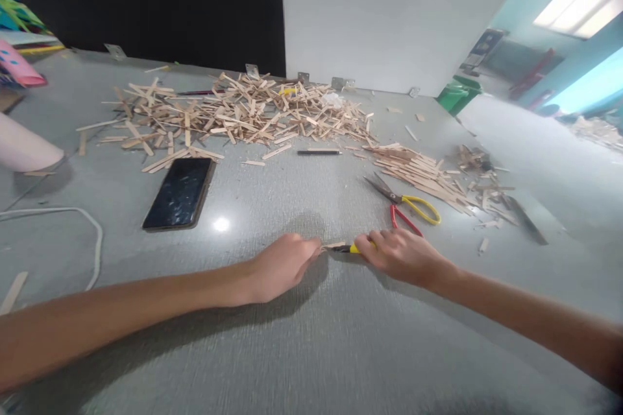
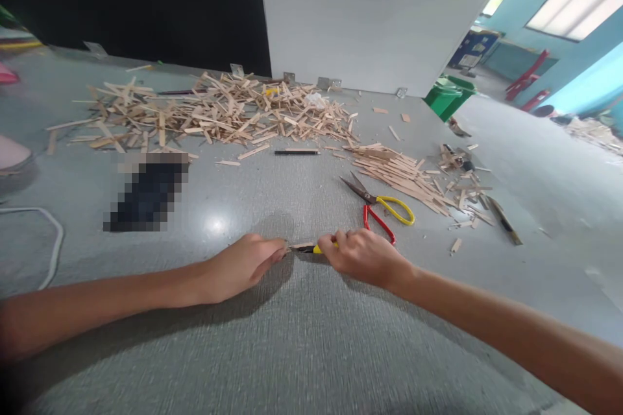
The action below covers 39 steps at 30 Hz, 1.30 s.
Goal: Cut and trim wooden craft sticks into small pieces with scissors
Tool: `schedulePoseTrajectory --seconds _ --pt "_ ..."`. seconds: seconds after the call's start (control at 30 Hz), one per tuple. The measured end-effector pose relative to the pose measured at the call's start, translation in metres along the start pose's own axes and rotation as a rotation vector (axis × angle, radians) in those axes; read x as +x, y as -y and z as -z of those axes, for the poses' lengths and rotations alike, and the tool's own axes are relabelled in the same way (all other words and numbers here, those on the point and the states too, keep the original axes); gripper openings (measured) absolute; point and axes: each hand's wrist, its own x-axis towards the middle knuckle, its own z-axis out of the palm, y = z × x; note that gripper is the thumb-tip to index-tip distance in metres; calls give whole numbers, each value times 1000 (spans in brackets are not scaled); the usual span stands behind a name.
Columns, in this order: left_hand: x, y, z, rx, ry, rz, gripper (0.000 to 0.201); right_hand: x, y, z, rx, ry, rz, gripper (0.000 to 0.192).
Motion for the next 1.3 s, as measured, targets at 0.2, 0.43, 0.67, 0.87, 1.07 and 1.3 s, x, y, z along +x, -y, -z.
schedulePoseTrajectory --seconds 0.2,0.43,0.67,0.87,1.07,1.3 --pt "0 0 -1 -38 1 10 33 0 17 18 -29 19 -93 23" --pt "0 -2 4 -105 13 35 36 -11 -11 -25 33 -98 -12 25" --pt "5 -4 16 -222 62 81 39 -20 3 -8 -36 -115 -106 18" --pt "6 -2 12 -203 41 92 40 -18 7 -1 18 -3 -88 22" --pt "1 -2 3 -169 -13 67 35 -10 13 13 38 89 -78 25" --pt "0 -3 -4 -135 -59 26 37 -6 20 12 -37 113 -120 19"
